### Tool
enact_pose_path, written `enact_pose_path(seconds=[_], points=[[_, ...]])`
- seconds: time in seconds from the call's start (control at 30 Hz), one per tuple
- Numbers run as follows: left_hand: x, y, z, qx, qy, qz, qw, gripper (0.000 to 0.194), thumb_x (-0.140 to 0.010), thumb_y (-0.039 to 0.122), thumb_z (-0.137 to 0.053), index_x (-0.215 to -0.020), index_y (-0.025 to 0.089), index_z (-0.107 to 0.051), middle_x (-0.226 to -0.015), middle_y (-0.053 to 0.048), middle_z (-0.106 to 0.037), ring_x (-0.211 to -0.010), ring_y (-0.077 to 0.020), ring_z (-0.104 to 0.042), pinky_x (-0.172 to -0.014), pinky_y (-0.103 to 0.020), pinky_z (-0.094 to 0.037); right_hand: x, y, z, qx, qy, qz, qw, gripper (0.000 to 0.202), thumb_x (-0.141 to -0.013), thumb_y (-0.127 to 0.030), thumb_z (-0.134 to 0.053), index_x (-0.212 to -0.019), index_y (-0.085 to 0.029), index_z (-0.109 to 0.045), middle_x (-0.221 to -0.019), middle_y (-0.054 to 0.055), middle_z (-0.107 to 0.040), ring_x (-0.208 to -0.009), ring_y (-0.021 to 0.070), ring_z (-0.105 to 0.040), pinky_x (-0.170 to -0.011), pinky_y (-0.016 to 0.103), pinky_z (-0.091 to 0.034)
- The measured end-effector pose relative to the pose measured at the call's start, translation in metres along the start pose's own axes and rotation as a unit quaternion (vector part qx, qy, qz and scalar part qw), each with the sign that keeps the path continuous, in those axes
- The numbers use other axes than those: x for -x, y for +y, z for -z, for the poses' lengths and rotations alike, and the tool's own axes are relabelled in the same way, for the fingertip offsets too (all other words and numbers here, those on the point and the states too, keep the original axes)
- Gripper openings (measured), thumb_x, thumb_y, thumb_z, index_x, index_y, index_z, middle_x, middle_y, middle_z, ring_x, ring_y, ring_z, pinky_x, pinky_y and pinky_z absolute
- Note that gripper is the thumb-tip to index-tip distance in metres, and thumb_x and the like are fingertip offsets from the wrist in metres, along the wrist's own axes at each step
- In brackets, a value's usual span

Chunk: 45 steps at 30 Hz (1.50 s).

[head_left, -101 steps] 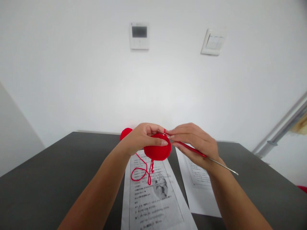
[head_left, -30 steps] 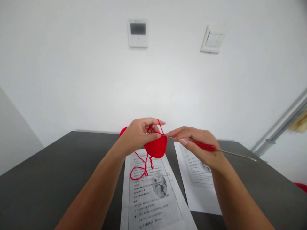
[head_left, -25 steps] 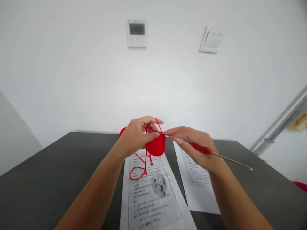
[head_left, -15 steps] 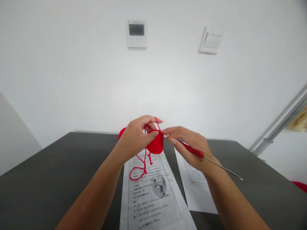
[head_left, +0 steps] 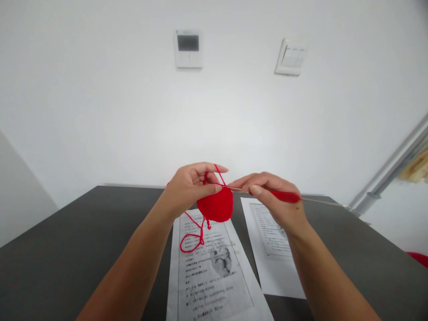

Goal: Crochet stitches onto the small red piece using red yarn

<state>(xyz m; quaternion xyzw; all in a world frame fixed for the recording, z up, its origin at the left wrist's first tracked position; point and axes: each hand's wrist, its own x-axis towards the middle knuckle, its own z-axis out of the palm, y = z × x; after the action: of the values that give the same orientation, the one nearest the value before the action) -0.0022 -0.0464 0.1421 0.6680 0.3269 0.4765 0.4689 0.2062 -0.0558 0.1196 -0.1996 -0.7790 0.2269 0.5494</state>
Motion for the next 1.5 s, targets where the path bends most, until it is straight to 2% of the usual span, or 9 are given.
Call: enact_pose_path(seconds=[0.1,0.23,0.5,0.63,0.8,1.03,1.2,1.4,1.5], points=[[0.000,0.001,0.002,0.062,-0.034,0.032,0.997,0.035,-0.066,0.017,-0.074,-0.101,0.015,-0.072,-0.070,0.002,-0.061,-0.057,-0.0079,-0.055,-0.052,-0.019,-0.041,0.001,0.001,0.004,-0.067,-0.015,-0.016,0.998,0.013,-0.093,-0.024,-0.059,-0.087,-0.023,-0.071,-0.099,0.001,-0.077,-0.093,0.0155,-0.072,-0.083,0.029,-0.058],[0.000,0.003,0.003,0.081,-0.047,0.050,0.994,0.034,-0.064,0.014,-0.075,-0.098,0.016,-0.073,-0.071,0.001,-0.062,-0.059,-0.0080,-0.057,-0.055,-0.019,-0.043,0.002,0.000,0.006,-0.096,-0.040,-0.010,0.995,0.012,-0.092,-0.023,-0.061,-0.089,-0.024,-0.073,-0.101,0.001,-0.077,-0.095,0.0157,-0.072,-0.085,0.029,-0.058],[0.001,0.003,0.003,0.072,-0.062,0.046,0.994,0.033,-0.065,0.015,-0.074,-0.098,0.016,-0.073,-0.071,0.001,-0.063,-0.059,-0.0084,-0.057,-0.054,-0.020,-0.043,0.003,-0.003,0.007,-0.067,-0.050,0.008,0.996,0.014,-0.092,-0.021,-0.060,-0.089,-0.024,-0.073,-0.100,0.002,-0.077,-0.094,0.0173,-0.073,-0.082,0.031,-0.059],[0.001,0.002,0.003,0.028,-0.037,0.019,0.999,0.033,-0.067,0.014,-0.072,-0.100,0.016,-0.072,-0.071,0.001,-0.062,-0.059,-0.0080,-0.055,-0.054,-0.020,-0.042,0.003,-0.005,0.006,-0.005,-0.040,0.012,0.999,0.014,-0.093,-0.019,-0.057,-0.089,-0.022,-0.070,-0.099,0.003,-0.077,-0.093,0.0169,-0.072,-0.081,0.030,-0.059],[0.000,-0.002,-0.002,-0.068,0.015,-0.040,0.997,0.033,-0.070,0.015,-0.067,-0.104,0.015,-0.069,-0.072,0.000,-0.062,-0.063,-0.0104,-0.056,-0.057,-0.022,-0.044,0.000,-0.008,0.002,0.139,-0.063,0.047,0.987,0.016,-0.095,-0.019,-0.052,-0.091,-0.021,-0.066,-0.102,0.004,-0.075,-0.092,0.0160,-0.071,-0.077,0.028,-0.057],[0.000,-0.005,-0.006,-0.216,0.073,-0.121,0.966,0.032,-0.075,0.013,-0.059,-0.106,0.016,-0.068,-0.078,-0.001,-0.065,-0.071,-0.0137,-0.060,-0.065,-0.026,-0.048,-0.003,-0.006,-0.007,0.247,-0.063,0.136,0.957,0.015,-0.097,-0.016,-0.046,-0.095,-0.020,-0.060,-0.101,0.006,-0.073,-0.093,0.0149,-0.069,-0.081,0.028,-0.056],[0.001,-0.002,-0.011,-0.291,0.090,-0.161,0.939,0.031,-0.075,0.008,-0.055,-0.102,0.016,-0.068,-0.078,-0.001,-0.066,-0.072,-0.0134,-0.061,-0.071,-0.027,-0.050,-0.003,-0.005,-0.011,0.253,-0.066,0.141,0.955,0.014,-0.097,-0.017,-0.046,-0.098,-0.020,-0.059,-0.099,0.007,-0.071,-0.094,0.0158,-0.067,-0.081,0.029,-0.055],[0.001,-0.004,-0.017,-0.291,0.072,-0.166,0.940,0.030,-0.073,0.005,-0.055,-0.097,0.015,-0.069,-0.080,-0.002,-0.067,-0.074,-0.0136,-0.062,-0.073,-0.027,-0.050,-0.002,0.001,-0.018,0.277,-0.054,0.118,0.952,0.014,-0.096,-0.016,-0.047,-0.090,-0.018,-0.060,-0.085,0.005,-0.060,-0.072,0.0135,-0.060,-0.063,0.026,-0.052],[0.000,-0.006,-0.015,-0.212,0.080,-0.123,0.966,0.032,-0.076,0.013,-0.059,-0.107,0.015,-0.067,-0.079,-0.002,-0.067,-0.074,-0.0141,-0.062,-0.070,-0.027,-0.050,-0.002,0.008,-0.020,0.262,-0.018,0.144,0.954,0.011,-0.095,-0.016,-0.050,-0.096,-0.021,-0.060,-0.091,0.006,-0.062,-0.081,0.0153,-0.063,-0.068,0.028,-0.054]])
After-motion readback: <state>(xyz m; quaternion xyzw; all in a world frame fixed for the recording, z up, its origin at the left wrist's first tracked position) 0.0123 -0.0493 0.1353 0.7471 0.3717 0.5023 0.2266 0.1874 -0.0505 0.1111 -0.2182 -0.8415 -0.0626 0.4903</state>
